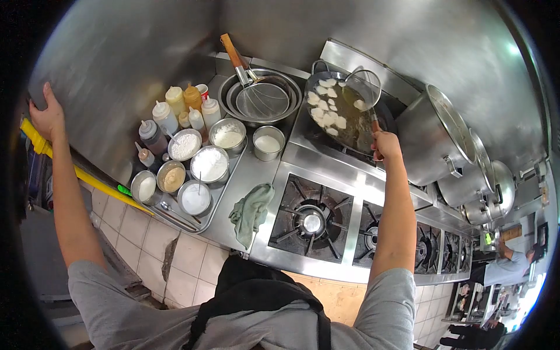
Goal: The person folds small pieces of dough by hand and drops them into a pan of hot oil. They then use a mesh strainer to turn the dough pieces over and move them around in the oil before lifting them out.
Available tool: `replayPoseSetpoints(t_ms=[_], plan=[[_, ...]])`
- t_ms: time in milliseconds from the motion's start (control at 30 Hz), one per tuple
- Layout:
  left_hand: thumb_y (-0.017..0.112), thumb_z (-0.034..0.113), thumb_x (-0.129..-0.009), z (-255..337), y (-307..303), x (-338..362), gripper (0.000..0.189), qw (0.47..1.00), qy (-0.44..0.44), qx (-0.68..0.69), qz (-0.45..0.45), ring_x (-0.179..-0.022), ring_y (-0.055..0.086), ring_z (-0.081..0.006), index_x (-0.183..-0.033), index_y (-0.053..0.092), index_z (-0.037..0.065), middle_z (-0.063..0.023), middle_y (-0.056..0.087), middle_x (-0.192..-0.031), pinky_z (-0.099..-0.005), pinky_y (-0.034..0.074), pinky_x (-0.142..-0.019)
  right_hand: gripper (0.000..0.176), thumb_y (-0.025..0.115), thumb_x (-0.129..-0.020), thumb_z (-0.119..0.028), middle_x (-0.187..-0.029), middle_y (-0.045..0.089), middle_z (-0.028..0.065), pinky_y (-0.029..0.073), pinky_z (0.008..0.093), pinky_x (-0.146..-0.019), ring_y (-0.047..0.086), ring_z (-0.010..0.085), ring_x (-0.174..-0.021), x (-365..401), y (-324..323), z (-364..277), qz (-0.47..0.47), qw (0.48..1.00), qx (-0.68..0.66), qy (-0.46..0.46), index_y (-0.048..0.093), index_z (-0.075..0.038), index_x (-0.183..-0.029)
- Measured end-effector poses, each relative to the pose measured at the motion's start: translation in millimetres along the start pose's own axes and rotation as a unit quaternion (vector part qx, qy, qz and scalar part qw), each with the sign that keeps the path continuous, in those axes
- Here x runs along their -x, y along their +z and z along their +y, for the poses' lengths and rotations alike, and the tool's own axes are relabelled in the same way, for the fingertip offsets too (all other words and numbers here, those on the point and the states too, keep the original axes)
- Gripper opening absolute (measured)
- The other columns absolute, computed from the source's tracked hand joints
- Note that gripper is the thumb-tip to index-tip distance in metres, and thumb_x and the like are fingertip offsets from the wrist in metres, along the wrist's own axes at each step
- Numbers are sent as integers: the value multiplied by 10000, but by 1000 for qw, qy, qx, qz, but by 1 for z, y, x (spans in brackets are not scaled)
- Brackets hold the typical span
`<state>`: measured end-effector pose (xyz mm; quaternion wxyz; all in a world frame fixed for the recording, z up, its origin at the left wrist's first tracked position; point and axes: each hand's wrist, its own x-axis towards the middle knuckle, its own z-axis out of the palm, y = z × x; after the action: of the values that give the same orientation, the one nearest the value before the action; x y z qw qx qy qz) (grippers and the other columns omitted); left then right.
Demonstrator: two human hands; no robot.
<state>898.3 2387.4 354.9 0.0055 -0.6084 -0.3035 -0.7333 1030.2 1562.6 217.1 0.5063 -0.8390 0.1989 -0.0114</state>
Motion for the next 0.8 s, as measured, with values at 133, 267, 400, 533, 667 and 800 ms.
replayPoseSetpoints(t_ms=[133, 267, 400, 533, 667, 800], plan=[[596, 720, -778, 3, -1, 2, 897, 1000, 1, 1, 13, -1220, 535, -373, -1299, 559, -10, -217, 582, -1300, -429, 422, -1014, 159, 587, -883, -182, -617, 549, 76, 368, 318, -344, 434, 164, -357, 12, 13, -6, -37, 999, -31, 1, 602, -24, -879], [597, 718, -779, 7, -4, 3, 895, 1000, 2, 7, 14, -1215, 538, -374, -1296, 561, -12, -220, 585, -1294, -430, 425, -1009, 162, 588, -882, -177, -607, 551, 61, 382, 317, -341, 449, 159, -355, 33, 19, -13, -86, 995, -53, 2, 605, -17, -862], [595, 720, -778, 4, -3, 1, 898, 1000, 2, 1, 3, -1205, 546, -376, -1292, 561, -15, -222, 588, -1288, -433, 430, -1001, 156, 588, -885, -174, -599, 550, 49, 357, 299, -332, 452, 149, -354, 52, 14, -10, -105, 991, -80, -2, 596, -24, -841], [591, 727, -775, -6, 4, -2, 908, 1000, 1, -3, -12, -1194, 554, -380, -1292, 560, -20, -226, 591, -1282, -439, 437, -995, 170, 580, -894, -187, -598, 552, 36, 321, 275, -328, 441, 130, -351, 73, 0, 0, -121, 990, -61, -31, 587, -23, -847], [593, 708, -792, -18, 13, -5, 873, 1000, 23, -16, -5, -1190, 559, -382, -1298, 564, -4, -218, 592, -1287, -434, 439, -994, 191, 561, -907, -207, -598, 548, 25, 297, 254, -329, 409, 109, -340, 109, -11, -2, -60, 995, 36, -76, 611, -23, -924], [601, 732, -762, -19, 13, -5, 908, 999, 16, -36, -12, -1182, 566, -375, -1279, 576, -14, -226, 603, -1263, -434, 446, -989, 224, 557, -907, -224, -620, 572, 71, 380, 305, -404, 486, 167, -411, 137, -17, 16, -11, 990, 106, -91, 626, -32, -999]])
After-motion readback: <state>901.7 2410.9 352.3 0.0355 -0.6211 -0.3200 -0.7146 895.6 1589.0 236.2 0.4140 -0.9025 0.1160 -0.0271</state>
